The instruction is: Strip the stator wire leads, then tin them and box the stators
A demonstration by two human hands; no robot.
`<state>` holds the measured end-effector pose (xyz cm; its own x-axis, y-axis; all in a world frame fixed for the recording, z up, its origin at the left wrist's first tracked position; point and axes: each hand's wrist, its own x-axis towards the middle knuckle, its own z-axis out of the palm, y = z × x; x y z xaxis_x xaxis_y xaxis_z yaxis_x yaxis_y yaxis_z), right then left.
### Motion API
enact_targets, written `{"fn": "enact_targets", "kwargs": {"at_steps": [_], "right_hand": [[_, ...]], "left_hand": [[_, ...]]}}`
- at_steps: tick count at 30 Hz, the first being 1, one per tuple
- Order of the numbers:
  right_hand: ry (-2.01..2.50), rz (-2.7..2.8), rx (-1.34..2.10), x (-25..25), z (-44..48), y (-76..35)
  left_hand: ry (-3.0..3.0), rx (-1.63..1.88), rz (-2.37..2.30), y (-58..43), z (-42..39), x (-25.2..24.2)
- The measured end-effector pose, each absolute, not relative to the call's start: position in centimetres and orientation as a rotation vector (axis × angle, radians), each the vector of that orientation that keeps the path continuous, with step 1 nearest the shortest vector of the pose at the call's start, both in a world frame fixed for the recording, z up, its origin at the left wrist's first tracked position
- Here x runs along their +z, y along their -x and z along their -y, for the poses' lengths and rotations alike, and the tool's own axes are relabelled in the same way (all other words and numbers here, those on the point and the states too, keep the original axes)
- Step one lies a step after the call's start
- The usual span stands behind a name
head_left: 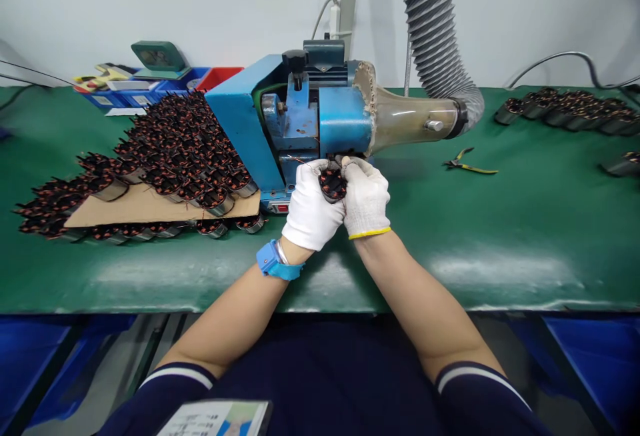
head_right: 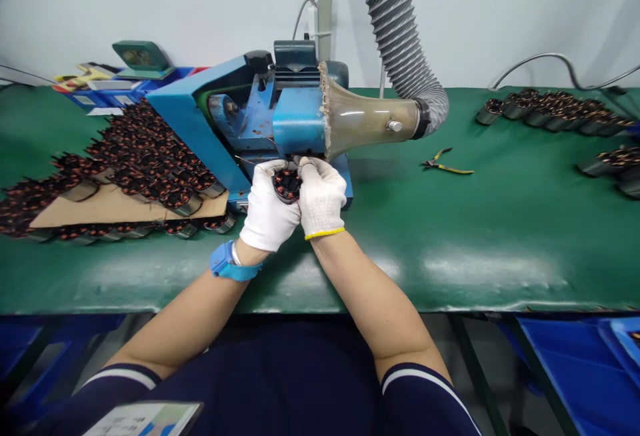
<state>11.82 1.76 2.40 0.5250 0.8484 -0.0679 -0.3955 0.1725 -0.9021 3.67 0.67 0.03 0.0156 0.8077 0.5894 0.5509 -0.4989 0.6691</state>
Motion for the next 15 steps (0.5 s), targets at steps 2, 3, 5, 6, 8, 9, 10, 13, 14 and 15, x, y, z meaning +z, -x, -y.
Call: {"fn": "enact_targets", "kwargs": {"at_steps": [2,3,5,6,8,9,10,13,14,15], "right_hand": [[1.043,0.505,0.95,2.3,-1.5,-11.7],[1.03,0.509,0.951,2.3,-1.1,-11.5],[1.011,0.571,0.956,2.1,0.0,-11.1],[1.001,0.622,0.957,2.0,0.8,-10.9],[0.991,0.73,0.964,1.8,2.5,-10.5],[0.994,0.776,0.971,1.6,3.2,-10.4],[1.004,0.816,0.978,1.5,3.8,-10.4],[1.087,0.845,0.986,0.7,4.5,-10.3],[1.109,0.832,0.987,0.5,4.4,-10.3],[1.118,0.817,0.993,0.2,4.3,-10.2]], "left_hand": [[-2.034,1.479,-1.395,-3.6,-0.6,-0.1],[-2.021,1.487,-1.37,-3.5,-0.4,-0.1],[-1.954,1.516,-1.282,-2.9,0.4,-0.2],[-1.886,1.53,-1.224,-2.5,1.0,-0.1],[-1.667,1.481,-1.089,-1.3,2.5,0.2],[-1.516,1.405,-1.026,-0.6,3.3,0.4],[-1.346,1.309,-0.966,0.1,4.0,0.7],[-0.869,1.084,-0.798,2.1,5.8,1.6],[-0.763,1.069,-0.757,2.6,6.3,1.9],[-0.688,1.071,-0.721,3.2,6.6,2.1]]}}
